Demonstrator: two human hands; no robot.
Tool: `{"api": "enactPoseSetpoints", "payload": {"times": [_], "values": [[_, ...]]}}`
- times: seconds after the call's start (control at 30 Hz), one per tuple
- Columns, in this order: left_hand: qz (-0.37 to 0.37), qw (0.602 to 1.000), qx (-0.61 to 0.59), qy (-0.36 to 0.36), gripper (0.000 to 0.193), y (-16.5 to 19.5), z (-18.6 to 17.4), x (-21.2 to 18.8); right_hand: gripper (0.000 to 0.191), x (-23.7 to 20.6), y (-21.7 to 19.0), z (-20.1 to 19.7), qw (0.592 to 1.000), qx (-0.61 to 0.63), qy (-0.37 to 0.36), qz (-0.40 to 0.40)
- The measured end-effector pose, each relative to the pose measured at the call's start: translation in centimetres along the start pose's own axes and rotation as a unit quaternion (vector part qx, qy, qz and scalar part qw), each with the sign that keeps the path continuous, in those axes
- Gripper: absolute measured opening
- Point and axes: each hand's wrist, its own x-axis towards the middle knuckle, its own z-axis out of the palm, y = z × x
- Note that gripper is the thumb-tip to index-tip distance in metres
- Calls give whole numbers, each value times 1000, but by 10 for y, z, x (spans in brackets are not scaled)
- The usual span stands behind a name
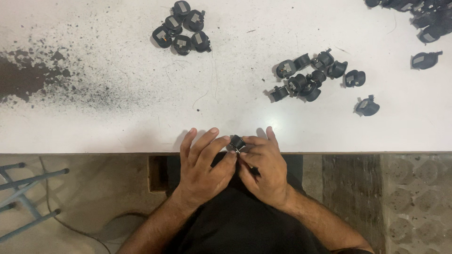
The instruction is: The person picks up black plastic electrical components one at a time from the table, uses a small hand tool to work on each component, and places the finished piece onto a growing pile on the table. The person occasionally gathers completed components into a group before continuing with the next one.
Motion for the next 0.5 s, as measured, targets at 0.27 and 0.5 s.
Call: {"api": "enactPoseSetpoints", "payload": {"times": [0.27,0.5], "values": [[-128,990,-57,-24,16,3,-2,4,30,-1,1,0,1000,10,2,-3],[-135,988,-70,-40,15,2,-1,4,30,-7,2,1,999,-10,5,-38]]}}
